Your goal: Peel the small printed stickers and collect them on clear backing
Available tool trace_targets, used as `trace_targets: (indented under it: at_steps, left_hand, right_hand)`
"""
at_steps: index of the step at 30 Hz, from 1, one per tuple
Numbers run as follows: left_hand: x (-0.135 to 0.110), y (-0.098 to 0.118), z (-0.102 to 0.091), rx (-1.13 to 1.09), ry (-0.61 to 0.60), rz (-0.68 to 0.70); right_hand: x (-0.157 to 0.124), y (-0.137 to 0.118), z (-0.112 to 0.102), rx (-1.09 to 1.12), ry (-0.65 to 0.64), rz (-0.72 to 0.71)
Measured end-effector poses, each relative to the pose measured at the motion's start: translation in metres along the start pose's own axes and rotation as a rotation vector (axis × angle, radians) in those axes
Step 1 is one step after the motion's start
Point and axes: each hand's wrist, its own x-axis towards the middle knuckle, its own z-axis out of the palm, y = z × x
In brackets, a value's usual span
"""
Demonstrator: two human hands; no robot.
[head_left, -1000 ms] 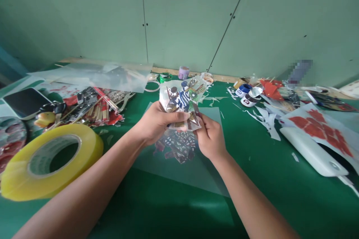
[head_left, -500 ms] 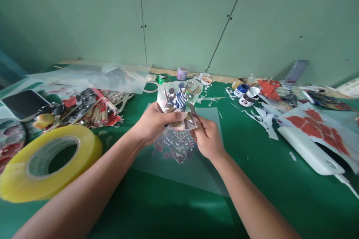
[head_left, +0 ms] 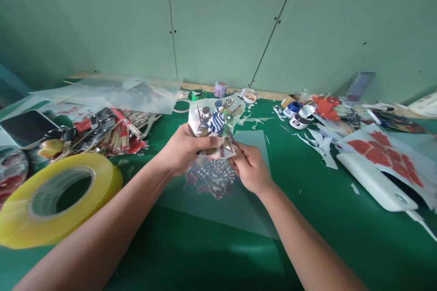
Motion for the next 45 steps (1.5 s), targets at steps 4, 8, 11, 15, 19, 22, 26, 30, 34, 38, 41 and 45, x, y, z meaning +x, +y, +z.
trace_targets:
  at_steps: [4, 8, 11, 15, 19, 22, 26, 30, 34, 38, 41, 45]
  left_hand:
    - [0.000, -0.001, -0.002, 0.017, -0.027, 0.014]
    - [0.000, -0.001, -0.001, 0.023, -0.028, 0.014]
    - [0.000, 0.001, 0.001, 0.005, -0.011, 0.007]
    - [-0.001, 0.003, 0.002, 0.021, -0.021, -0.004]
    - [-0.001, 0.003, 0.000, 0.010, 0.001, -0.012]
    - [-0.001, 0.002, -0.001, 0.007, -0.008, -0.020]
    - [-0.001, 0.001, -0.002, 0.025, -0.036, -0.026]
    - [-0.002, 0.002, -0.002, 0.043, -0.064, -0.036]
    - [-0.002, 0.005, -0.001, 0.053, -0.113, -0.045]
    - [-0.003, 0.008, 0.001, 0.021, -0.120, -0.066]
    - [-0.004, 0.007, 0.000, 0.024, -0.117, -0.068]
    - [-0.004, 0.004, -0.001, 0.042, -0.104, -0.034]
  right_hand:
    - [-0.001, 0.000, 0.001, -0.035, 0.017, -0.012]
    - [-0.002, 0.001, 0.002, -0.062, 0.054, -0.035]
    - [-0.002, 0.004, 0.002, -0.058, 0.108, -0.037]
    - [-0.002, 0.005, -0.001, -0.059, 0.105, -0.034]
    - [-0.002, 0.001, -0.004, -0.088, 0.063, -0.047]
    - [-0.002, 0.000, -0.005, -0.102, 0.045, -0.064]
    - [-0.002, 0.001, -0.005, -0.108, 0.003, -0.049]
    - [-0.002, 0.001, -0.007, -0.068, -0.048, -0.052]
    - [-0.002, 0.001, -0.011, -0.006, -0.129, -0.051]
    - [-0.004, 0.004, -0.012, 0.048, -0.187, -0.016]
    - [-0.004, 0.005, -0.010, 0.047, -0.183, -0.027]
    - [-0.004, 0.003, -0.005, -0.020, -0.106, -0.065]
